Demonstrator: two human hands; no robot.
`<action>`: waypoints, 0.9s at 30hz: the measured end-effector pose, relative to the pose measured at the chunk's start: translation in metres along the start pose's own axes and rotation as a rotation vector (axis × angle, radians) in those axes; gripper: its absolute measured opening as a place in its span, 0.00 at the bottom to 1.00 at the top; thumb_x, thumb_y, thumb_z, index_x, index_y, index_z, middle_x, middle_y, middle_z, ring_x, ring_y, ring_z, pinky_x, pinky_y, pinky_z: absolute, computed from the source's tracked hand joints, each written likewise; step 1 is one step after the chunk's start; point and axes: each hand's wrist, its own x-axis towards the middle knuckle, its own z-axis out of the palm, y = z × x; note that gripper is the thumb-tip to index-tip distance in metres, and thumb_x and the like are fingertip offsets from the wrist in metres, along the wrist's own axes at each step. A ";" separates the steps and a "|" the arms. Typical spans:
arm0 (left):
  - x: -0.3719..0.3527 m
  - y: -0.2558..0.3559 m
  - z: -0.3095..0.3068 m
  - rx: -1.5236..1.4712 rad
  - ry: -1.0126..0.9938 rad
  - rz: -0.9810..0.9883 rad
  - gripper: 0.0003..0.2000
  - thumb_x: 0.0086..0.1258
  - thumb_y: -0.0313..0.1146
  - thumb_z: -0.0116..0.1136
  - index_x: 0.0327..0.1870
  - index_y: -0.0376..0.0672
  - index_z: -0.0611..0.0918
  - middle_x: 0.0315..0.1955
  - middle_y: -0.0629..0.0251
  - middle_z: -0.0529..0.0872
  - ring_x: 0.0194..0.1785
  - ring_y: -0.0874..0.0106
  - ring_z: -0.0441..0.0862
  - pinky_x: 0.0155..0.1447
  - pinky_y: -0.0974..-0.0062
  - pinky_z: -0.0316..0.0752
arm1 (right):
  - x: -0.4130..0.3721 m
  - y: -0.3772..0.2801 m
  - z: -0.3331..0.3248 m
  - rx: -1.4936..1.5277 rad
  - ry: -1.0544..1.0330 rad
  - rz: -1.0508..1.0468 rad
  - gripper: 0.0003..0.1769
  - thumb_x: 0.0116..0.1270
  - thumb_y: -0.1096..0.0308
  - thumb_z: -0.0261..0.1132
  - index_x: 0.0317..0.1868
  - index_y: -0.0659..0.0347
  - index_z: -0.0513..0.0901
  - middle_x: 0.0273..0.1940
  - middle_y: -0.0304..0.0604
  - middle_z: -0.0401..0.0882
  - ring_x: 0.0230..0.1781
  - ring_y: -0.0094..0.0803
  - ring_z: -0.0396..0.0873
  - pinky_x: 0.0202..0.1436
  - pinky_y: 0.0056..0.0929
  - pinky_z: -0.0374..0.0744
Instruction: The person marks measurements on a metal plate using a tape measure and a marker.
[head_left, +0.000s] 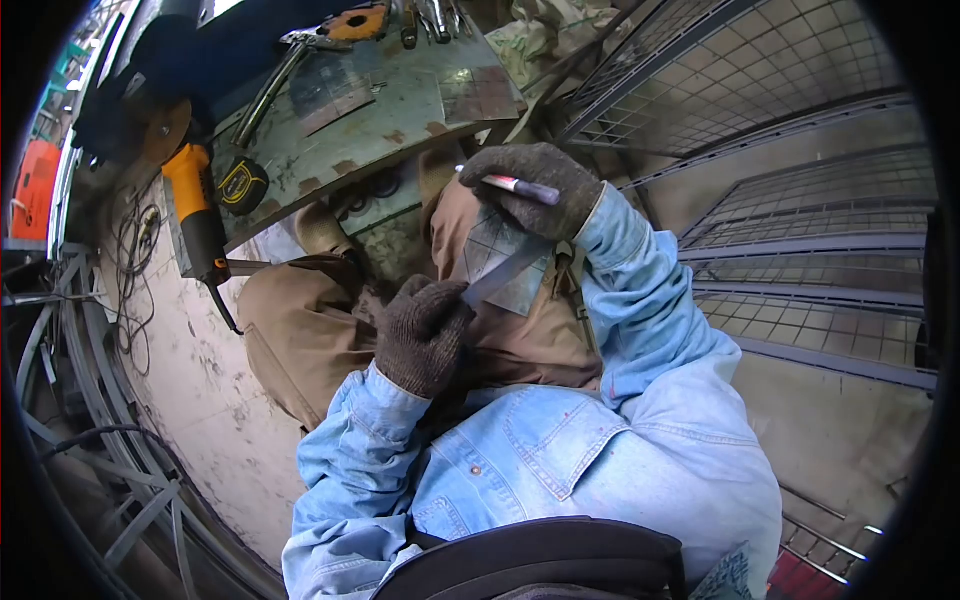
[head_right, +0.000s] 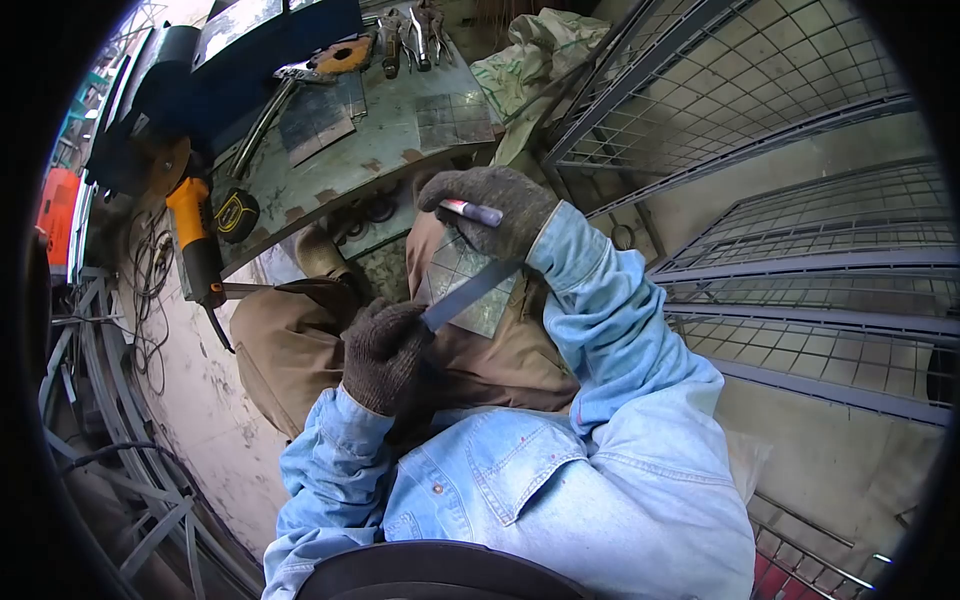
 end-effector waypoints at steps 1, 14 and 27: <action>-0.005 -0.002 0.000 0.000 0.003 0.004 0.11 0.66 0.26 0.65 0.48 0.34 0.87 0.38 0.50 0.86 0.41 0.56 0.87 0.46 0.64 0.80 | -0.002 0.000 -0.003 -0.003 0.001 -0.003 0.13 0.72 0.74 0.63 0.55 0.61 0.84 0.49 0.50 0.88 0.49 0.45 0.88 0.53 0.40 0.85; -0.009 -0.006 -0.003 -0.245 -0.374 0.085 0.11 0.66 0.30 0.67 0.46 0.36 0.87 0.36 0.49 0.87 0.41 0.50 0.87 0.45 0.59 0.81 | -0.030 -0.007 -0.009 0.218 0.087 0.151 0.18 0.68 0.75 0.67 0.59 0.61 0.83 0.47 0.48 0.87 0.44 0.35 0.87 0.51 0.34 0.85; -0.009 -0.011 0.013 0.042 -0.041 -0.119 0.27 0.59 0.36 0.77 0.58 0.37 0.79 0.45 0.50 0.82 0.46 0.53 0.83 0.49 0.60 0.81 | -0.070 -0.033 -0.002 0.087 0.526 0.180 0.22 0.67 0.79 0.68 0.62 0.65 0.81 0.54 0.49 0.85 0.54 0.37 0.85 0.58 0.34 0.83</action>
